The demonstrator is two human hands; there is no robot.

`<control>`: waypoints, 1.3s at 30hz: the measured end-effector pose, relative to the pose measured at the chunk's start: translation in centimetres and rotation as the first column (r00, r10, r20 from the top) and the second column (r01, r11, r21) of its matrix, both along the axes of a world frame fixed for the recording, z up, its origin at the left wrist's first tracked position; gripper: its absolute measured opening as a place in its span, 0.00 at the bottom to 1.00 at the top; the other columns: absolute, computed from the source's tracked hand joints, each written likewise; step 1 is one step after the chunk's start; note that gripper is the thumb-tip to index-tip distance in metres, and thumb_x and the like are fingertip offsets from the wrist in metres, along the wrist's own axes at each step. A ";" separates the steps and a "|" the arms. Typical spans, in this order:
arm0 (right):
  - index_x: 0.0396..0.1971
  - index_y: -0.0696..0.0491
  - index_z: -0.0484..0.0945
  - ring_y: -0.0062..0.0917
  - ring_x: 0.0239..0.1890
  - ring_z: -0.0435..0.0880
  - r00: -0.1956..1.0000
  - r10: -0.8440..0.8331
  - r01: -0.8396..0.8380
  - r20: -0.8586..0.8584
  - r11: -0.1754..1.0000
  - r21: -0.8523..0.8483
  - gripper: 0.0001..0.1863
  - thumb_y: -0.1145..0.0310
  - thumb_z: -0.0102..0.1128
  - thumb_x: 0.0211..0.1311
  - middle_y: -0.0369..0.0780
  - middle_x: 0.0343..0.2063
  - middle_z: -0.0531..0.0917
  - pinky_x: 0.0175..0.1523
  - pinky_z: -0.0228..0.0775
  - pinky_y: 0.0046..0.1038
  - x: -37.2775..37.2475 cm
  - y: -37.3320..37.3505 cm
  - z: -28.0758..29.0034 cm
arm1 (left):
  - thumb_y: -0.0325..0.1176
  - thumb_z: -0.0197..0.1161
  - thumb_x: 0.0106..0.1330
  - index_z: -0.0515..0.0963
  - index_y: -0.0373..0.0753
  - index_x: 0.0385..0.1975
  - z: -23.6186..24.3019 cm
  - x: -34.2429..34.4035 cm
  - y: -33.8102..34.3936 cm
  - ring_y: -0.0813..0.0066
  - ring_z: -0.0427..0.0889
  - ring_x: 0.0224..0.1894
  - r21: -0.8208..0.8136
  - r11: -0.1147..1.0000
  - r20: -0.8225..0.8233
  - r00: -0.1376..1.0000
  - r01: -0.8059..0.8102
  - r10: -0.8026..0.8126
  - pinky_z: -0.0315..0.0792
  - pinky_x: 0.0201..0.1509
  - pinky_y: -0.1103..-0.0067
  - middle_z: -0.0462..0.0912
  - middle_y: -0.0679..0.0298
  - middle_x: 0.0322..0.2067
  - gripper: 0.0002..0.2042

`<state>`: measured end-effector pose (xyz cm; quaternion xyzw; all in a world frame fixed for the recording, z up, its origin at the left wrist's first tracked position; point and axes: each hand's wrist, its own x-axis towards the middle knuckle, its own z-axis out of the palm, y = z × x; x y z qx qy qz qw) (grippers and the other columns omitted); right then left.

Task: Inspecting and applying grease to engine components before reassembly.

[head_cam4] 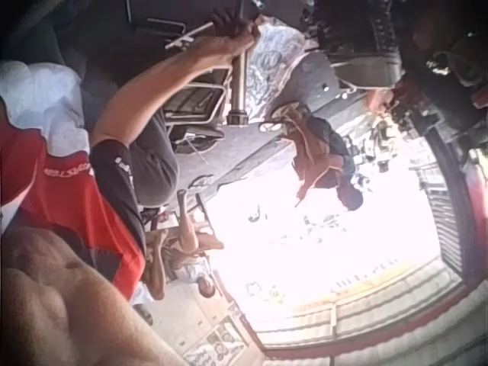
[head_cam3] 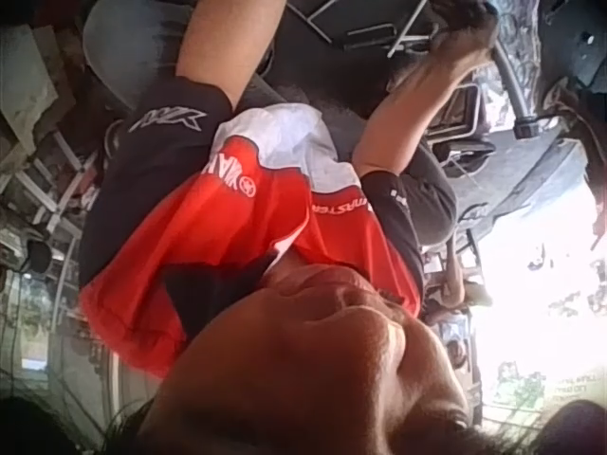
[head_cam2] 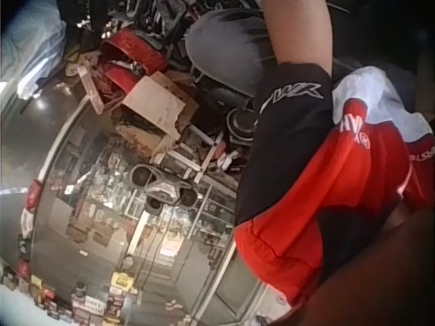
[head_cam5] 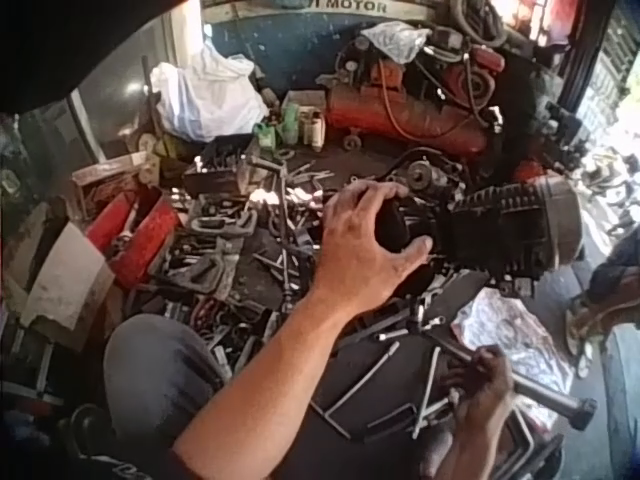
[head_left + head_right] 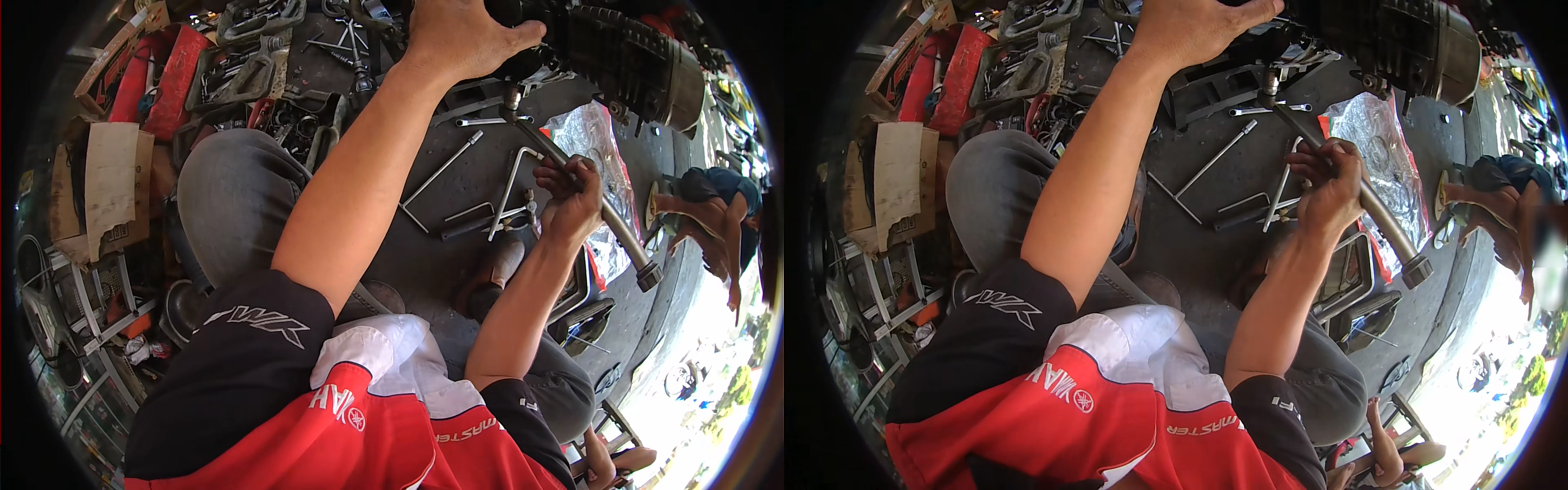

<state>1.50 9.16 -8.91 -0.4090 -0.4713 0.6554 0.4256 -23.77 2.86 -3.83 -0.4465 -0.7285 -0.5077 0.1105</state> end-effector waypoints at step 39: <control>0.38 0.60 0.78 0.42 0.30 0.88 0.958 0.266 -0.287 -0.112 0.914 -0.285 0.14 0.63 0.51 0.68 0.56 0.34 0.88 0.36 0.80 0.35 3.0 12.4 -3.3 | 0.55 0.77 0.56 0.74 0.46 0.65 2.9 0.1 -1.2 0.46 0.63 0.73 -0.185 0.983 0.072 0.997 -0.018 0.032 0.62 0.76 0.55 0.69 0.51 0.68 0.38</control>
